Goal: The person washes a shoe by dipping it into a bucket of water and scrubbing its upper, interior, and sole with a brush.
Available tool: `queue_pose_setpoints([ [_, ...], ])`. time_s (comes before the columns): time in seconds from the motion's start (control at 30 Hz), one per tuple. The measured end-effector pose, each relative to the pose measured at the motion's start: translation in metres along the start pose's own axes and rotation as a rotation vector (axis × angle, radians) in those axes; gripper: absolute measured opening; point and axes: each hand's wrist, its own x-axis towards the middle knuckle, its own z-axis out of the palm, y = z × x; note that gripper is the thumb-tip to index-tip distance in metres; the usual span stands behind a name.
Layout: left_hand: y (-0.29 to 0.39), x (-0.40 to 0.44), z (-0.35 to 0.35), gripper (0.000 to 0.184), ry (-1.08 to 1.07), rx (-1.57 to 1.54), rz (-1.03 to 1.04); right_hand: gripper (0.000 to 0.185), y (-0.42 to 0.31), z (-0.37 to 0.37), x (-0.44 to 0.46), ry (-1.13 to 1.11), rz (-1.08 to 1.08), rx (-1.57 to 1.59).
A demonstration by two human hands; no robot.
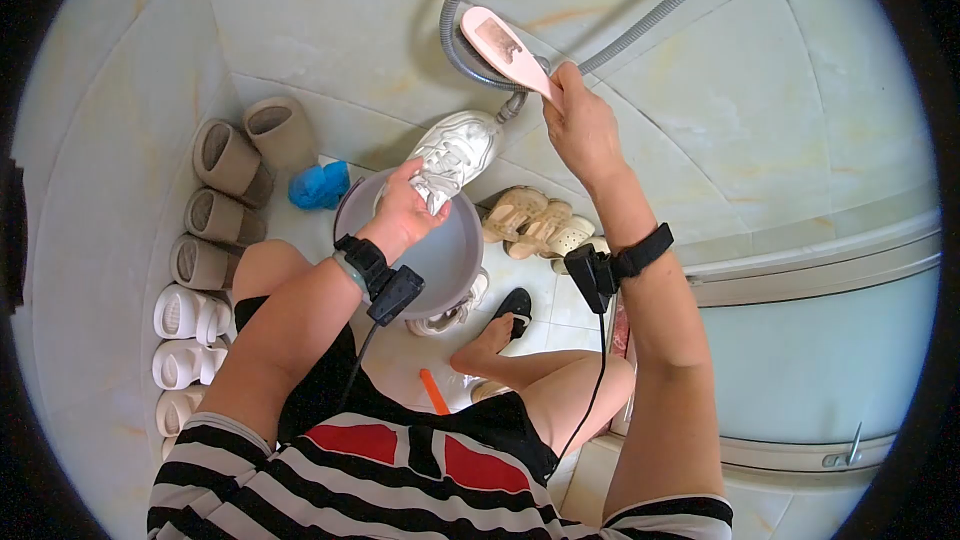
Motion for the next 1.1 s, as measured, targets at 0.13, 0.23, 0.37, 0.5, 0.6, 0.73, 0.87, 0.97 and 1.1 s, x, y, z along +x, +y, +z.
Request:
queue_pose_setpoints([
  [0.13, -0.001, 0.0, 0.0, 0.031, -0.006, 0.006, 0.015, 0.018, -0.006, 0.007, -0.028, 0.104, -0.016, 0.082],
  [0.23, 0.0, 0.004, -0.002, 0.031, 0.029, 0.033, 0.037, 0.035, -0.008, 0.036, -0.078, 0.14, 0.072, 0.357],
  [0.37, -0.001, 0.014, -0.004, 0.03, 0.106, 0.073, 0.057, 0.06, -0.017, 0.099, -0.135, 0.093, 0.007, 0.465],
  [0.5, -0.001, 0.003, 0.002, 0.029, 0.047, 0.058, 0.041, 0.042, -0.002, 0.129, -0.131, 0.083, 0.267, 0.296],
  [0.6, -0.002, 0.002, 0.005, 0.031, 0.0, 0.027, 0.0, 0.039, -0.013, 0.134, -0.124, 0.075, 0.368, 0.335],
  [0.73, -0.005, 0.04, -0.029, 0.036, -0.107, 0.009, 0.119, 0.039, -0.07, 0.128, -0.148, -0.132, 0.296, 0.311],
  [0.87, -0.007, 0.024, -0.02, 0.037, -0.075, 0.012, 0.109, 0.039, -0.041, 0.124, -0.128, -0.203, 0.284, 0.139],
  [0.97, -0.008, 0.027, -0.023, 0.036, -0.026, 0.071, 0.032, 0.039, -0.04, 0.136, -0.118, -0.187, 0.418, 0.118],
  [1.1, -0.003, 0.047, -0.033, 0.037, -0.03, -0.054, 0.11, 0.043, -0.069, 0.15, -0.157, -0.032, 0.12, 0.184],
])
